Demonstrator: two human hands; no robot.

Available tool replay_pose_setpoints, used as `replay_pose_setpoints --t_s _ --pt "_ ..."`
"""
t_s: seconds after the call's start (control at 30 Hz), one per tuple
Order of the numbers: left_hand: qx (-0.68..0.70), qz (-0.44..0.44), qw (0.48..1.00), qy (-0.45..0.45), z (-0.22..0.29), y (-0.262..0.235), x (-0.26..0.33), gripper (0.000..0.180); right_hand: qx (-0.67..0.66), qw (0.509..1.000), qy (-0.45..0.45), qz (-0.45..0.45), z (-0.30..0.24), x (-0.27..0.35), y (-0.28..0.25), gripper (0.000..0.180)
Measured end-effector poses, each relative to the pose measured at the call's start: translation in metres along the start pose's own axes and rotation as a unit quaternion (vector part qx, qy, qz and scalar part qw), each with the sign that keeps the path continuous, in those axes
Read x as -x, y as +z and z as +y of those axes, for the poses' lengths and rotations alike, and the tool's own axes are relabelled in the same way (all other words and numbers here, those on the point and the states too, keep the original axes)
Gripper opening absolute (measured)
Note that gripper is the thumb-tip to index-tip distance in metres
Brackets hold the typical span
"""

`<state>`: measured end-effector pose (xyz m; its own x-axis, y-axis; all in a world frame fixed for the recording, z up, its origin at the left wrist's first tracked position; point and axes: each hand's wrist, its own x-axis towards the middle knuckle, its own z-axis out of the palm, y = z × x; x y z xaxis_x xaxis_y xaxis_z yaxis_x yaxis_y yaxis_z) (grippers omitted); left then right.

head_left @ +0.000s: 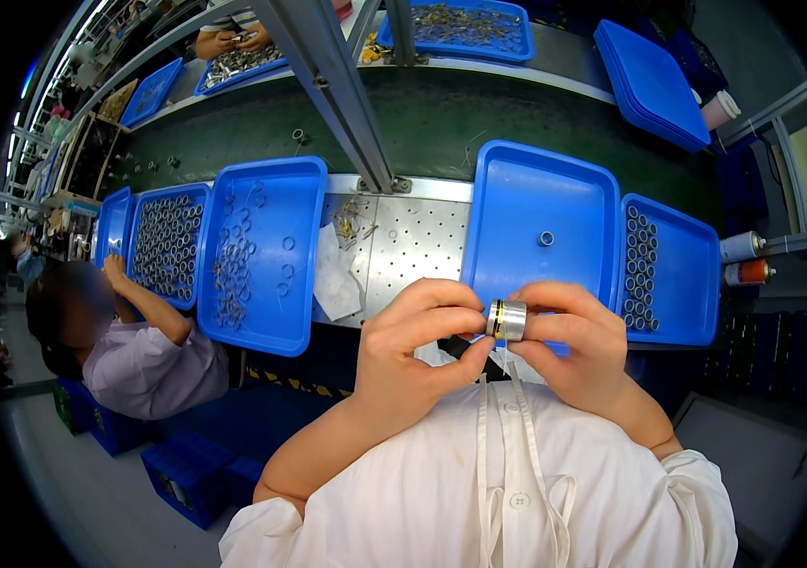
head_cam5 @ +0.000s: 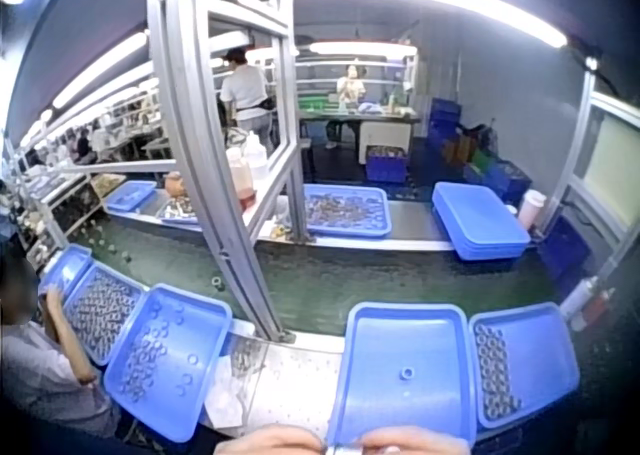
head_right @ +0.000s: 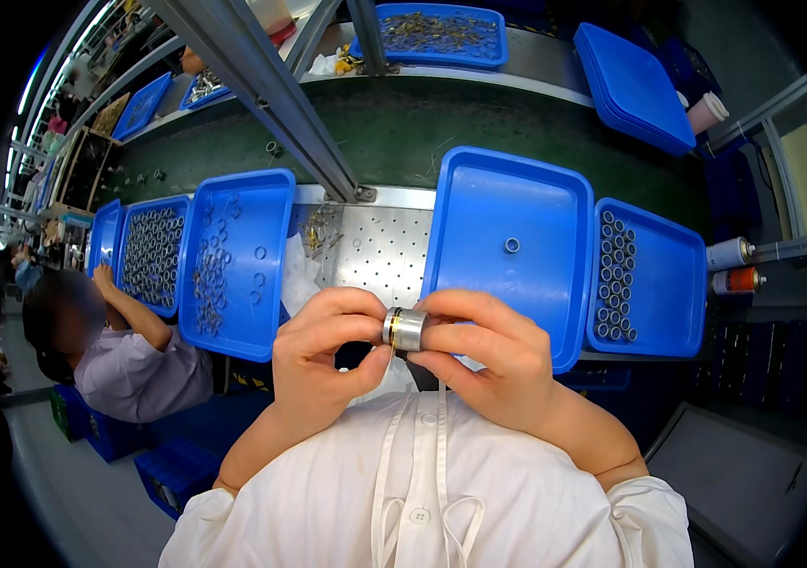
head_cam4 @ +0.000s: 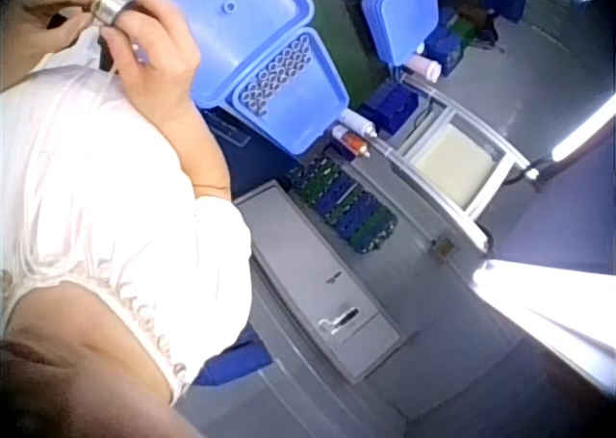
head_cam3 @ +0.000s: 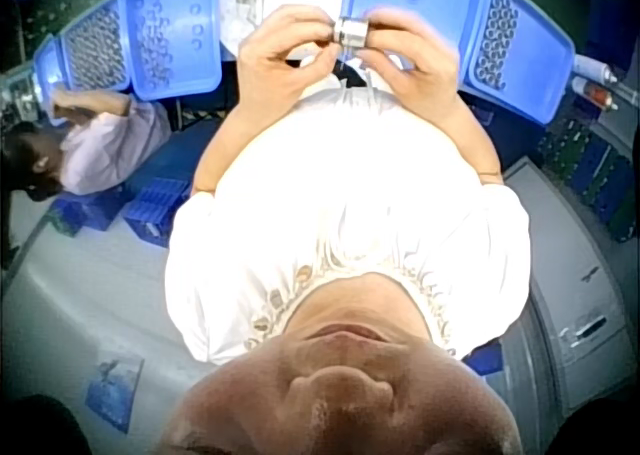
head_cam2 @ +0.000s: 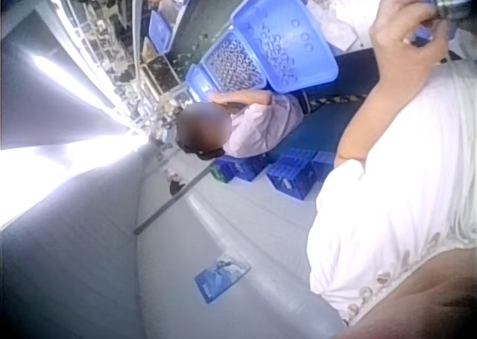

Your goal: The person repeatedly picks up small cylindrical metal components and thin rings from blue trays. They insert the rings into the components by hand, then place the assembled units into a separate tray. The process is repetitive and performed at a steady pace.

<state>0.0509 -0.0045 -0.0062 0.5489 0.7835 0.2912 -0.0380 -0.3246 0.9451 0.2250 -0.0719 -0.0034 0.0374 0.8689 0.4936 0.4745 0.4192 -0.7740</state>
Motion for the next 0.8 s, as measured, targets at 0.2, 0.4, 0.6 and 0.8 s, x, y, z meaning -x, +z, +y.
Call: replay_pose_setpoints --t_s 0.2,0.4,0.6,0.8 --pt "0.199 -0.037 0.966 -0.162 0.010 -0.002 0.002 0.040 -0.006 0.998 -0.040 -0.039 0.000 0.000 -0.005 0.025" --pt "0.177 -0.082 0.970 -0.143 0.012 -0.007 0.003 0.040 -0.047 0.996 -0.052 -0.061 -0.001 0.000 -0.006 0.025" --pt "0.168 -0.099 0.971 -0.138 0.018 -0.010 0.004 0.041 -0.076 0.991 -0.060 -0.092 -0.001 0.001 -0.009 0.025" --pt "0.143 -0.096 0.981 -0.086 0.017 -0.009 0.010 0.038 -0.061 0.990 -0.067 -0.109 -0.007 0.006 -0.010 0.021"
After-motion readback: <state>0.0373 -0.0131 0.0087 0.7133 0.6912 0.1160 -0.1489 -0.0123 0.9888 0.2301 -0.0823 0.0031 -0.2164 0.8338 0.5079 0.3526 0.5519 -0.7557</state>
